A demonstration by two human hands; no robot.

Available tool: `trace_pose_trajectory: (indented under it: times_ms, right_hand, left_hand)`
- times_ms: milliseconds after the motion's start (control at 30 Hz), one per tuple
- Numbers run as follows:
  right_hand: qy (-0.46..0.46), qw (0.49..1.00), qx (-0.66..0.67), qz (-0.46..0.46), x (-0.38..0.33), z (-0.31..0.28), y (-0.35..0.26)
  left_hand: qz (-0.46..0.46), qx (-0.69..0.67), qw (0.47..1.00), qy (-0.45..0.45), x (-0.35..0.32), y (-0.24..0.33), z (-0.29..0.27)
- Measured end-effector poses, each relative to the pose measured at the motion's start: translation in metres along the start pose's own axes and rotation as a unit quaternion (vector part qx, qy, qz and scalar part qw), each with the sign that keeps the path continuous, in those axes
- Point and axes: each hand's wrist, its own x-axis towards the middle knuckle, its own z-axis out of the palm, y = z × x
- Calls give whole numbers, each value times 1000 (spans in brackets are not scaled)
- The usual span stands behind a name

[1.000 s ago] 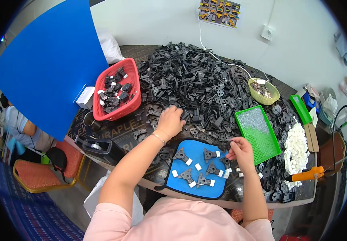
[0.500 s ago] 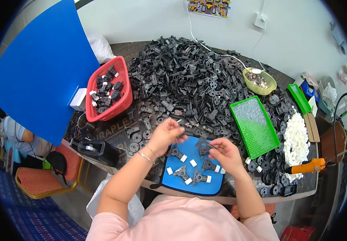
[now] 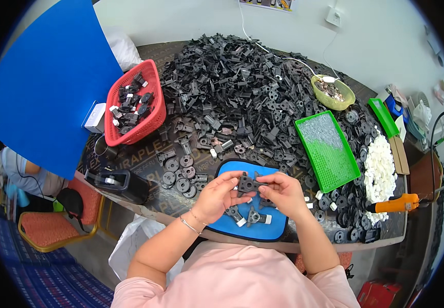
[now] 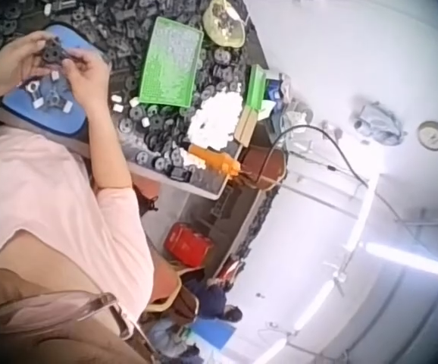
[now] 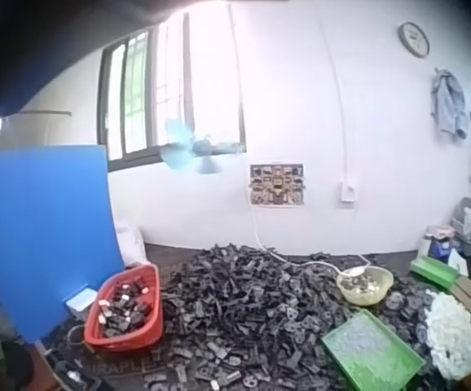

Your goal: Assembling small black plastic mechanical components on a workbench using an electric screwdriver and manual joining.

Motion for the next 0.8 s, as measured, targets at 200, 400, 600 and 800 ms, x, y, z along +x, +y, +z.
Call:
trace_pose_trajectory:
  times_ms: [200,400,600,800]
  right_hand:
    - [10,1000,-16,6,-3,3,10]
    - [10,994,-98,-57,-6,9,16]
    - [24,1000,-4,-6,-6,13,15]
    - [31,997,55,36,-4,10,18]
  left_hand:
    - [5,-10,1000,-25,-2,-2,-4]
    - [9,7,1000,-15,-5,-7,-4]
    - [20,35,999,5,-8,-8,-2]
    - [17,34,999,-2,-8,-8,-4]
